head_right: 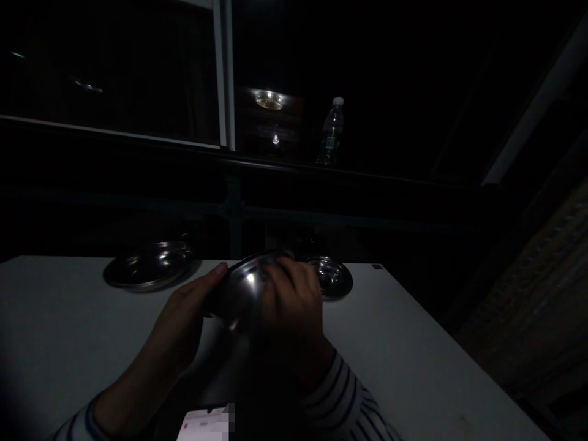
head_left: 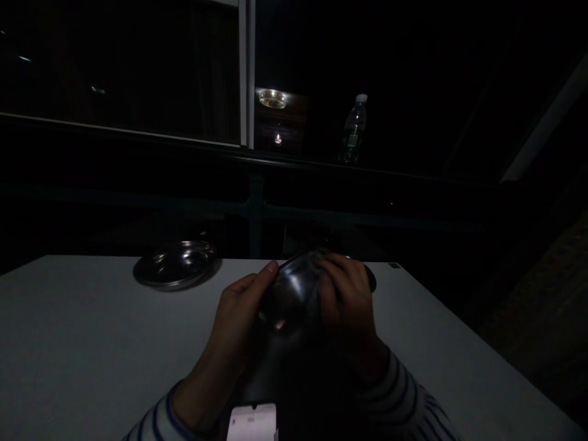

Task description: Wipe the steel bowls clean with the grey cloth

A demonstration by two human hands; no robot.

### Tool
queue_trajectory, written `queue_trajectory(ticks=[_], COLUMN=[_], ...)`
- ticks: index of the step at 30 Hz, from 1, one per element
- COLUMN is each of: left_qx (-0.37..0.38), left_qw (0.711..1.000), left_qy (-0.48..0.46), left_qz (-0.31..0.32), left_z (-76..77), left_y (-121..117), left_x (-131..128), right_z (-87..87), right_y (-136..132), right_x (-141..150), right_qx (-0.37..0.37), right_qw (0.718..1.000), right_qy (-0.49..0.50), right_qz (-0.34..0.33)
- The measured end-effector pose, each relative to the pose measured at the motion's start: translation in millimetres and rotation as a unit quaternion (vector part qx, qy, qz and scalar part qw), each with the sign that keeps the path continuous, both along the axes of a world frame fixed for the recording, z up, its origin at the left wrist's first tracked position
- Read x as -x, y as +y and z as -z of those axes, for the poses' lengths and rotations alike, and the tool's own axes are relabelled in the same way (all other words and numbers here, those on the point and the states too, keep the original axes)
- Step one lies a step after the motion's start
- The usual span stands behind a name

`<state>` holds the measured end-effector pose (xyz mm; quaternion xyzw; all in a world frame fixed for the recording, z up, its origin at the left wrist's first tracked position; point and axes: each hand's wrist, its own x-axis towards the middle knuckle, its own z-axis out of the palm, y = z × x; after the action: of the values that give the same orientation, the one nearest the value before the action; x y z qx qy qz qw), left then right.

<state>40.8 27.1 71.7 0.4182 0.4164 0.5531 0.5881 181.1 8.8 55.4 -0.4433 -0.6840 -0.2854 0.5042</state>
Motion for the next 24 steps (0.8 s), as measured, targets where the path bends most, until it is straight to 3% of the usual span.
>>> queue_trajectory(ticks=[2,7,14,20,24], left_qx=[0.004,-0.003,0.032,0.036,0.038], left_qw=[1.000,1.000,0.999,0.999,0.999], left_qy=[-0.001,-0.014,-0.026,-0.021,-0.027], left_qz=[0.003,0.006,0.007,-0.003,0.012], left_z=[-0.2,0.2,-4.0,0.2,0.4], left_y=[0,-1,-3,1,0], left_x=[0,1,-3,-2,-3], right_z=[-1.0,7.1,0.1,22.6,16.7], right_y=[0,-3,3,-3,-2], right_x=[-1,11,-2,25,16], right_qx=[0.002,-0.003,0.019,-0.015,-0.004], right_qw=[1.000,0.994,1.000,0.985,0.991], right_qy=[0.016,-0.105,0.001,-0.172,-0.137], right_qz=[0.010,-0.015,0.020,-0.014,-0.013])
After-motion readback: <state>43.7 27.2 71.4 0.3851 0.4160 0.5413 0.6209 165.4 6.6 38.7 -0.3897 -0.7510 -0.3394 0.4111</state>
